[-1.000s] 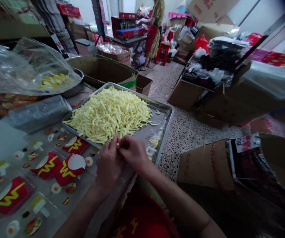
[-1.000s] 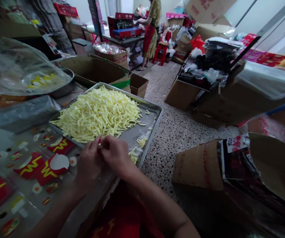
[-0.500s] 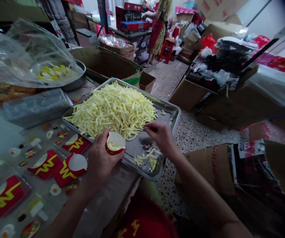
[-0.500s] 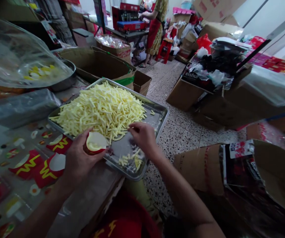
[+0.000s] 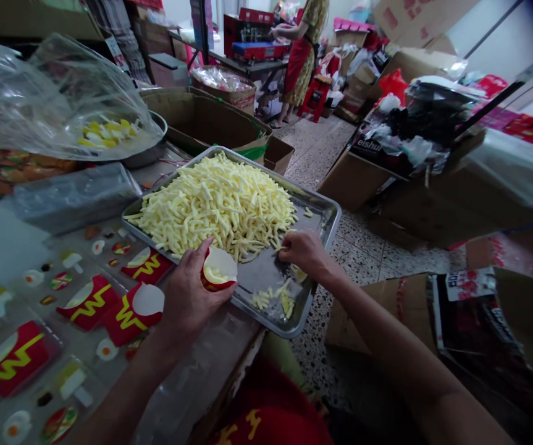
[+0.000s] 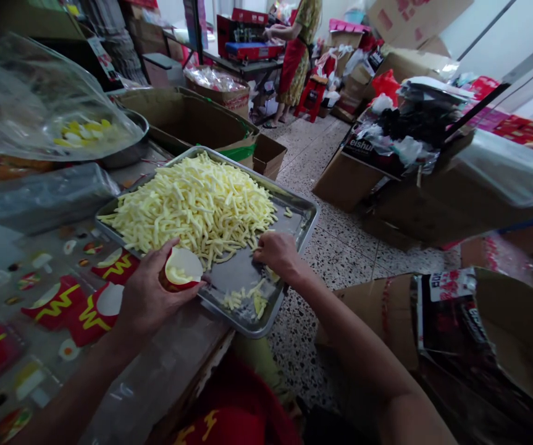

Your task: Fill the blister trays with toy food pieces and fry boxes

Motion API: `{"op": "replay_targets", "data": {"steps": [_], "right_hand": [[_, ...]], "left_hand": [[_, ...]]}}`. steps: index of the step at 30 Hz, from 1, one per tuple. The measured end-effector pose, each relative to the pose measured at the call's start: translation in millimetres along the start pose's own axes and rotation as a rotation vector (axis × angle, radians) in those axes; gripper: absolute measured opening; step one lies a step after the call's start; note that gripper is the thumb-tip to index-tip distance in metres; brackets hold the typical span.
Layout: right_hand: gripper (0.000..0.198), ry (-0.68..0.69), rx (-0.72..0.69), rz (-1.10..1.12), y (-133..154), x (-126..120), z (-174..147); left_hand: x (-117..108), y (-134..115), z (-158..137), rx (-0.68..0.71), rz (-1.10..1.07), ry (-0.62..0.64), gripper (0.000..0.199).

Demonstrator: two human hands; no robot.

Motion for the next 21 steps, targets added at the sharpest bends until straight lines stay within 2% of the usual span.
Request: {"op": "replay_targets", "data": {"steps": [5,8,10,12,15,16,19,21], "right_hand": [[0.014,-0.017,0.048,0.523,-10.6,-27.3,-37.6],[0.016,0.011,0.001,0.708,5.1,-42.9,-53.0],[0.015,0.016,-0.072,0.698,25.5,-50.9,-57.0],[0.014,0.014,-0.154,0.570,49.3,-55.0,-56.6],[0.004,0.015,-0.250,0.281,78.5,-53.2,-52.7],[0.008,0.020,-0.283,0.223,85.1,-51.6,-52.2],[0.017,0.075,-0.409,0.299,98.8,-44.7,-57.1],[0.019,0.080,-0.411,0.445,103.0,-39.9,-62.6]], "left_hand": [[9.4,-10.6,-4.7,-0.058,0.053,0.120,0.080],[24.2,-28.7,-7.2,-0.019,0.100,0.201,0.082],[36.8,-43.1,-7.6,0.045,0.122,0.235,0.081],[47.5,-54.7,-6.8,0.098,0.113,0.228,0.081],[54.1,-60.1,-5.5,0.116,0.076,0.147,0.077],[53.6,-58.4,-5.4,0.107,0.065,0.116,0.075],[46.3,-48.2,-7.4,0.066,0.055,0.043,0.073],[38.2,-42.0,-11.2,0.060,0.065,0.008,0.073]]}}
Point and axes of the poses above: each hand's wrist, its own z-axis towards the middle knuckle, its own x-axis out of the palm, y = z × x, the point moved 6 cm from there along z, towards the middle knuckle, and after that the axes turned 8 degrees about -y, right-handed, at the moved point
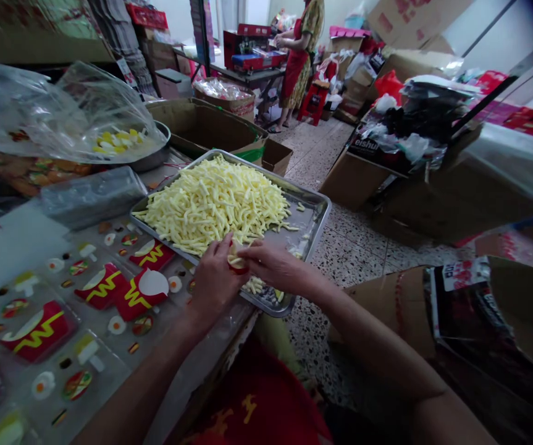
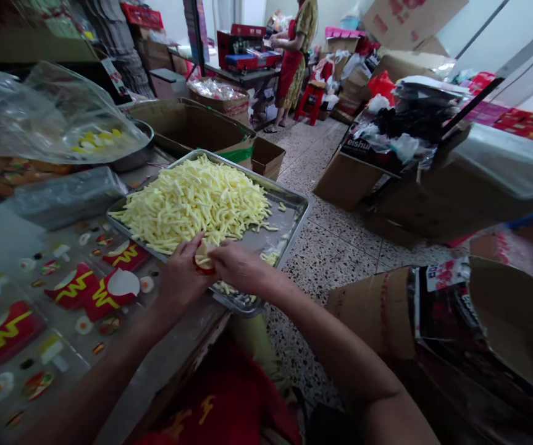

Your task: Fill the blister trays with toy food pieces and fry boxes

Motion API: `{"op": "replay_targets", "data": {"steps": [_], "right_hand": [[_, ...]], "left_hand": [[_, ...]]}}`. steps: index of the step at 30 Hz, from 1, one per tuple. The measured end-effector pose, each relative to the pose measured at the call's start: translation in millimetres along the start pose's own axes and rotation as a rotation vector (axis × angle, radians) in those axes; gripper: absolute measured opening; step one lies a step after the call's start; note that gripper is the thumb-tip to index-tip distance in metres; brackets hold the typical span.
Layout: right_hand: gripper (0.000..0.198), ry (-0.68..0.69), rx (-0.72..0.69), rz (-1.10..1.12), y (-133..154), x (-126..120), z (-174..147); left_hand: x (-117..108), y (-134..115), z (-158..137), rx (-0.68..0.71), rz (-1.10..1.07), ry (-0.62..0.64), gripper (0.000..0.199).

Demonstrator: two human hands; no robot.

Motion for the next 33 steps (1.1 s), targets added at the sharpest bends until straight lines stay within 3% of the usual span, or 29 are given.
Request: {"op": "replay_targets", "data": {"steps": [5,9,12,15,18,21,26,28,30,33], "right_hand": [[0.011,-0.242,0.207,0.165,17.1,28.8,-7.9],[0.016,-0.096,0.026,0.259,39.4,46.0,-13.2],[0.017,-0.089,0.021,0.286,6.1,17.5,-24.5],[0.018,-0.065,0.038,-0.040,-46.0,-16.4,-33.6],[0.018,0.100,-0.050,-0.308,-76.1,-20.7,-41.3],[0.012,0.101,-0.080,-0.274,-79.7,-16.5,-45.7],[0.006,-0.128,0.162,0.113,-54.0,-16.7,-29.7],[0.006,-0.128,0.207,0.214,-28.5,-1.9,-14.9],[0.006,-0.072,0.144,0.201,7.6,21.1,-0.1],[0.016,0.031,-0.104,0.152,69.0,55.6,9.4]], "left_hand": [[-26.4,15.1,-22.0,0.039,0.050,-0.080,0.060],[-43.3,35.0,-37.0,0.043,0.046,-0.022,0.069],[-48.4,45.9,-34.1,-0.039,0.001,0.003,0.080],[-43.9,48.4,-24.2,-0.157,-0.060,0.001,0.086],[-33.1,41.2,-19.4,-0.211,-0.143,0.046,0.092],[-28.0,35.0,-23.4,-0.244,-0.175,0.094,0.091],[-34.9,35.0,-34.0,-0.329,-0.198,0.110,0.078],[-39.6,31.8,-38.4,-0.300,-0.196,0.106,0.073],[-46.6,30.8,-46.4,-0.263,-0.179,0.088,0.073],[-67.3,43.2,-66.7,-0.252,-0.156,0.018,0.080]]}}
Point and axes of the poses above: each hand's wrist, its own z-axis towards the middle knuckle, its own x-axis out of the palm, y = z × x, the point moved 6 cm from there along z, towards the middle knuckle, and after that the axes turned 8 degrees about -y, right-handed, at the moved point
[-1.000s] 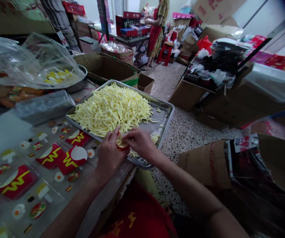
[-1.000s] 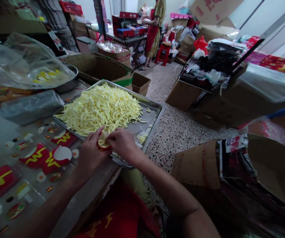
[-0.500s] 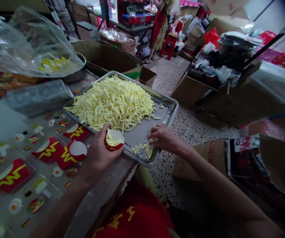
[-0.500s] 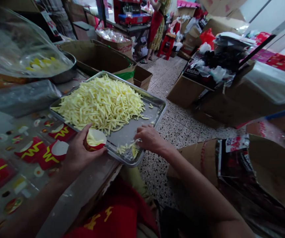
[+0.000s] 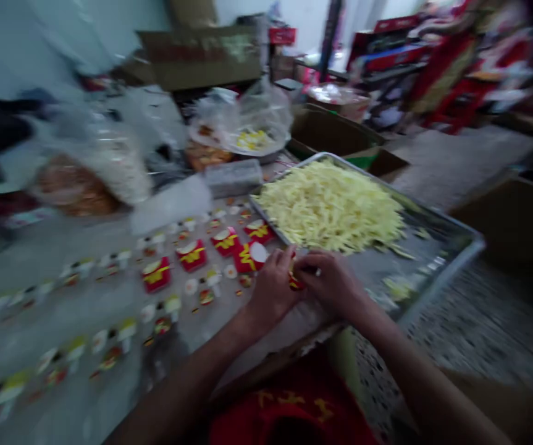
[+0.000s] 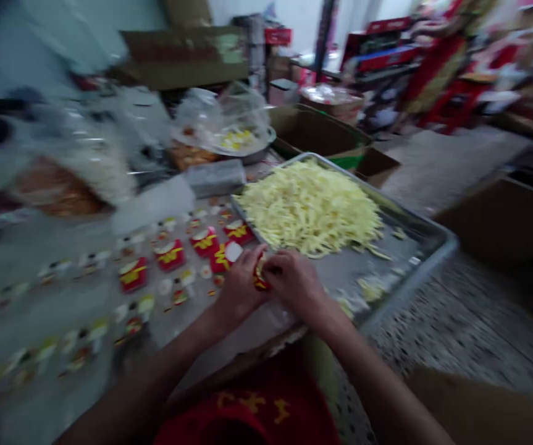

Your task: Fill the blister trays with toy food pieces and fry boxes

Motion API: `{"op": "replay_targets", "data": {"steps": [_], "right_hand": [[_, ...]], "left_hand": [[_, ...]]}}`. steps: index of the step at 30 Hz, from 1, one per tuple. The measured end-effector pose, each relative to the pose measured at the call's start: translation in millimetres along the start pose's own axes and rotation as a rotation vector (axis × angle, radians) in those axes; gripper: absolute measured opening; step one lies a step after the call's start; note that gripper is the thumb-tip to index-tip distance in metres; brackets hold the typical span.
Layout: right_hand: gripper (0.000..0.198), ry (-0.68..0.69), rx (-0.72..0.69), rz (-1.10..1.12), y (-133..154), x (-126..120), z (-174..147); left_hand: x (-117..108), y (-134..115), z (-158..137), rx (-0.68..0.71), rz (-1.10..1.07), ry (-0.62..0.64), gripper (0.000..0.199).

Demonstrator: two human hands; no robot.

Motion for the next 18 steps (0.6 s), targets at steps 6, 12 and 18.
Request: {"op": "replay_targets", "data": {"steps": [6,12,18], "right_hand": [[0.026,0.111,-0.238,0.138,73.8,64.9,13.1],[0.022,0.430,-0.212,0.467,174.2,199.1,49.5],[0.015,0.536,-0.440,0.094,261.1,312.5,118.8]], "left_hand": [[-102.4,50.2,-47.8,-0.170,0.028,-0.347,0.096],[-220.7,121.9,-119.2,-0.433,-0.012,-0.625,0.096],[-340.3,211.2,-180.6,-0.541,0.441,-0.566,0.086]]}}
Point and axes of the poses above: each hand's wrist, its own z-axis towards the middle knuckle, its own x-axis out of the palm, y = z × x, the point moved 6 cm from there along z, towards the middle knuckle, and after that the axes turned 8 degrees about -y, right-handed, at the moved point
